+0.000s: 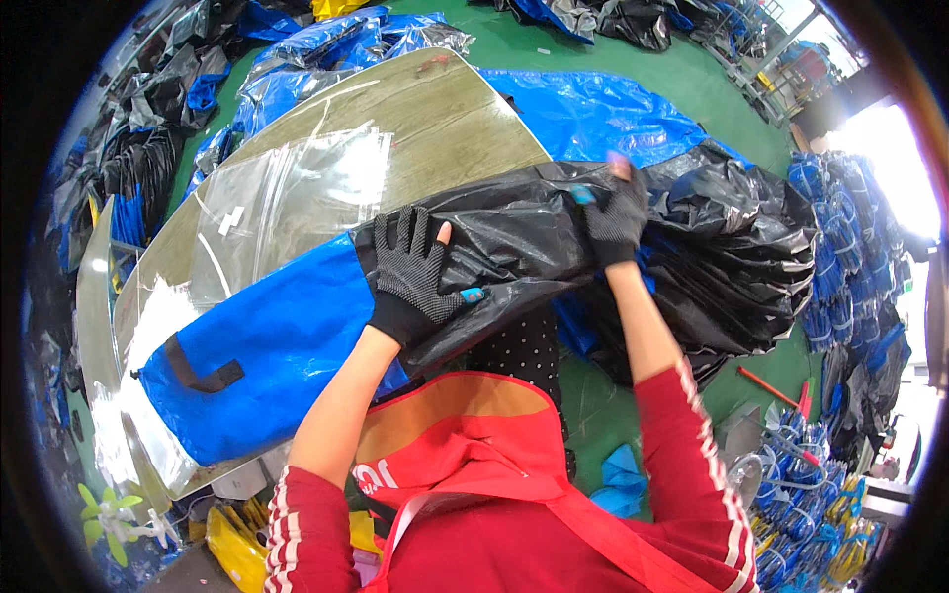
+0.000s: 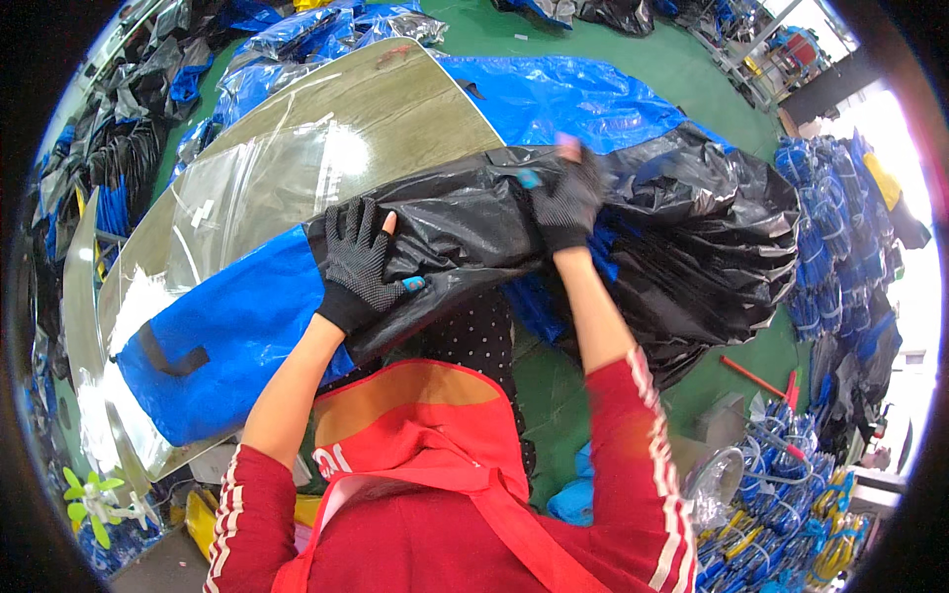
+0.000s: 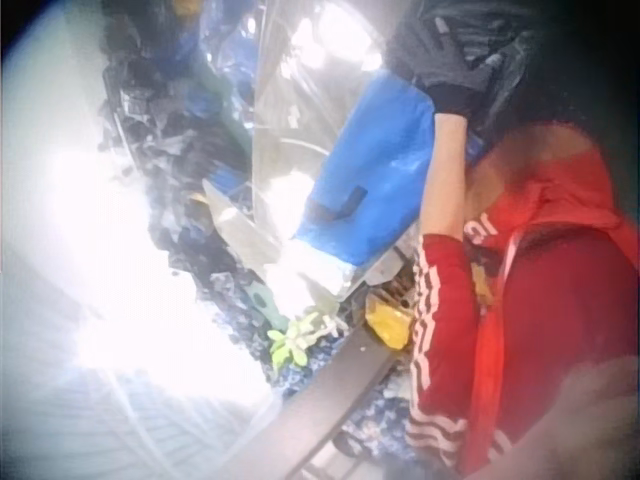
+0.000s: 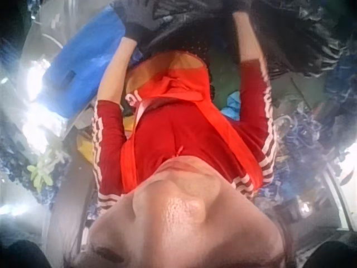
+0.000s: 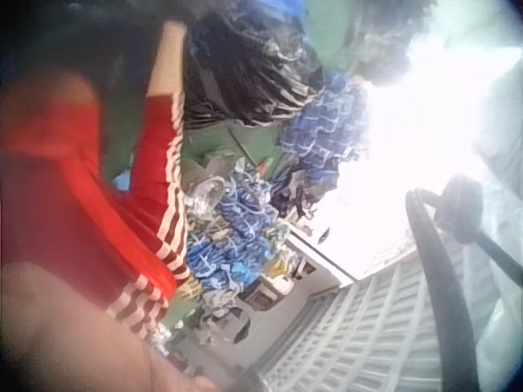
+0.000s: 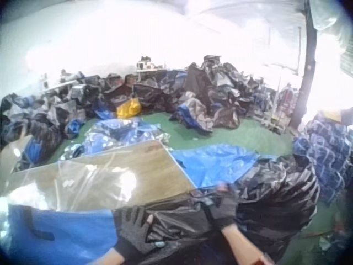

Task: The person repeatedly folds blue and black plastic bags and places them into clear plastic packaging on a table. The person handles the bags one at a time, folds them, and inserts them into the packaging.

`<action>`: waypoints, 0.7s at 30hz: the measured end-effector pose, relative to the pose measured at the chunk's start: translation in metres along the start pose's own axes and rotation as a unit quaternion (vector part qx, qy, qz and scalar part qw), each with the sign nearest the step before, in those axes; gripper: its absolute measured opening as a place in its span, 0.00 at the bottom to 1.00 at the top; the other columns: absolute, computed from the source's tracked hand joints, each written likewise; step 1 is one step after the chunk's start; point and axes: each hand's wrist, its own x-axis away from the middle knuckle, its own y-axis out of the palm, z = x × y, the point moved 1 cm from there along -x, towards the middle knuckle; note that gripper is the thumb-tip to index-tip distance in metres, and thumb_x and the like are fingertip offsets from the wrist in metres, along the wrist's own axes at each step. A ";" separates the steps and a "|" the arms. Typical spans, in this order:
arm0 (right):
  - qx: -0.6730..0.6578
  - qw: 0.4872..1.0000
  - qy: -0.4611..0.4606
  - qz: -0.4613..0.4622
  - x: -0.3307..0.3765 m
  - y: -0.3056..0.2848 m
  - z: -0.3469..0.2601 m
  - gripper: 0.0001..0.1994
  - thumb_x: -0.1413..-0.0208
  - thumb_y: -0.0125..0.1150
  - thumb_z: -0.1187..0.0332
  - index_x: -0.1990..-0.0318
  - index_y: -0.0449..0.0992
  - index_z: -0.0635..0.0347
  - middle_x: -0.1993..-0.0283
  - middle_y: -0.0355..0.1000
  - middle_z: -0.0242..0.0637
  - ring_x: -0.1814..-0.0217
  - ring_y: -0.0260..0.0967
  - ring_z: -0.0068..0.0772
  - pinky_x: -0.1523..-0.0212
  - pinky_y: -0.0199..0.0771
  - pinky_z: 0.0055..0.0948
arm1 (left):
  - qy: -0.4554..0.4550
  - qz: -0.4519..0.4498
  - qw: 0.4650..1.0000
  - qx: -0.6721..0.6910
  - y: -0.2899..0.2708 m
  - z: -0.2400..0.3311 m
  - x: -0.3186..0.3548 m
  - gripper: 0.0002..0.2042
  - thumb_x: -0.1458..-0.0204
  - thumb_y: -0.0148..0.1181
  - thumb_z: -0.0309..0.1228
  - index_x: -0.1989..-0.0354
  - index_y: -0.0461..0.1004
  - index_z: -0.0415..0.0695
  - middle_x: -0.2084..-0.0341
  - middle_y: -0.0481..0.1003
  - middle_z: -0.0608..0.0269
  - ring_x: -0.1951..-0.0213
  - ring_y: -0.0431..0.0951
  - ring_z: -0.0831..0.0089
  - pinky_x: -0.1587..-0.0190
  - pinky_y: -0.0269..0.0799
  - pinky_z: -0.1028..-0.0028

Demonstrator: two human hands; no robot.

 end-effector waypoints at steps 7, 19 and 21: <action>-0.461 0.749 0.466 -0.093 0.058 -0.049 -0.030 0.36 0.48 0.71 0.62 0.34 0.62 0.62 0.42 0.69 0.40 0.46 0.68 0.33 0.44 0.68 0.32 | 0.014 -0.054 0.998 -0.009 -0.009 0.022 -0.003 0.54 0.62 0.51 0.74 0.33 0.58 0.40 0.33 0.53 0.37 0.29 0.44 0.43 0.31 0.23 0.41; -0.289 0.877 -0.194 -0.331 0.033 -0.109 -0.257 0.33 0.58 0.68 0.65 0.38 0.69 0.50 0.51 0.71 0.51 0.47 0.68 0.58 0.42 0.63 0.48 | 0.049 -0.026 0.966 0.251 -0.027 0.026 0.054 0.32 0.48 0.58 0.47 0.37 0.64 0.43 0.39 0.64 0.45 0.34 0.59 0.54 0.29 0.43 0.57; -0.319 0.875 -0.237 -0.277 0.037 -0.102 -0.265 0.35 0.64 0.70 0.64 0.40 0.72 0.48 0.46 0.69 0.51 0.42 0.64 0.59 0.40 0.60 0.51 | 0.119 0.021 0.963 0.241 -0.059 0.021 0.082 0.27 0.44 0.57 0.42 0.38 0.66 0.43 0.41 0.67 0.48 0.35 0.62 0.56 0.29 0.46 0.62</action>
